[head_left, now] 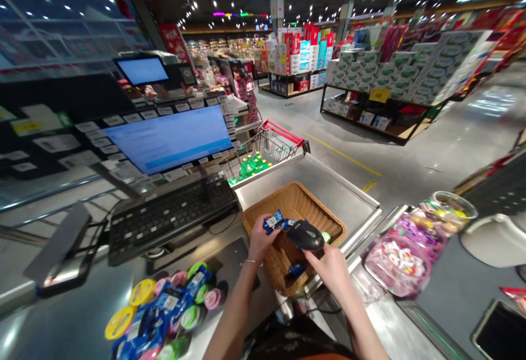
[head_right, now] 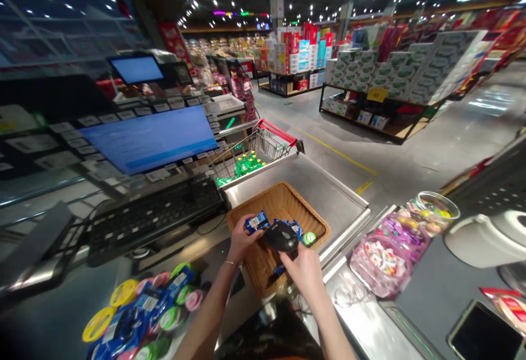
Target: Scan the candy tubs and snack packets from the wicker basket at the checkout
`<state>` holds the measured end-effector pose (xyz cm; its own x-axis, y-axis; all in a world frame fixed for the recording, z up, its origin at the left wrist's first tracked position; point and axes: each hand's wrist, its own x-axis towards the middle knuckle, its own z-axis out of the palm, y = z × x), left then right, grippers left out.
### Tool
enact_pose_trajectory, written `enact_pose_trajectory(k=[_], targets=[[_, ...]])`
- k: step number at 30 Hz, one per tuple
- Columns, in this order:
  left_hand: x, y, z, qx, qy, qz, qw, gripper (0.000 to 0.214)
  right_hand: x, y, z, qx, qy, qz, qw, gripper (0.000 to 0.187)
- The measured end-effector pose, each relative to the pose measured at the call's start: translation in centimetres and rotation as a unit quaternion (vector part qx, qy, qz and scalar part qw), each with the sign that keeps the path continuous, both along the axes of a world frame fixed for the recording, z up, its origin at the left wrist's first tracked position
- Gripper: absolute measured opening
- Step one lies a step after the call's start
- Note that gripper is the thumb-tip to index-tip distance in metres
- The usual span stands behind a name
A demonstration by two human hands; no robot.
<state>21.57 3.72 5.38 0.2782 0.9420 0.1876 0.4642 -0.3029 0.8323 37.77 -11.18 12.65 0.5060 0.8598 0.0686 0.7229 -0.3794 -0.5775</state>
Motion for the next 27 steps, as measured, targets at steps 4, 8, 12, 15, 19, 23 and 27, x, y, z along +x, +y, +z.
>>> enact_pose_trajectory(k=[4,8,12,15,19,23,27], targets=[[-1.8,-1.9,0.9,-0.015,-0.025,0.056,0.998,0.039,-1.7,0.4,0.4,-0.027,0.016,0.083,0.996,0.028],[-3.1,-3.0,1.5,0.014,-0.035,0.08,0.996,0.035,-3.1,0.5,0.8,-0.038,0.032,0.124,0.991,0.028],[-4.2,-3.4,1.4,0.031,-0.044,0.093,0.994,0.035,-3.9,0.5,0.8,-0.047,0.039,0.141,0.988,0.03],[-4.8,-3.7,1.3,0.032,-0.037,0.099,0.994,0.035,-4.3,0.5,0.7,-0.051,0.035,0.145,0.988,0.033],[-5.2,-4.1,1.4,0.032,-0.029,0.102,0.994,0.035,-4.7,0.3,0.6,-0.047,0.036,0.147,0.987,0.034],[-5.3,-4.2,1.3,0.034,-0.031,0.101,0.994,0.035,-4.8,0.1,0.7,-0.044,0.039,0.145,0.988,0.032],[-5.3,-4.3,1.3,0.029,-0.038,0.091,0.995,0.035,-4.8,-0.2,0.7,-0.04,0.037,0.14,0.989,0.033]])
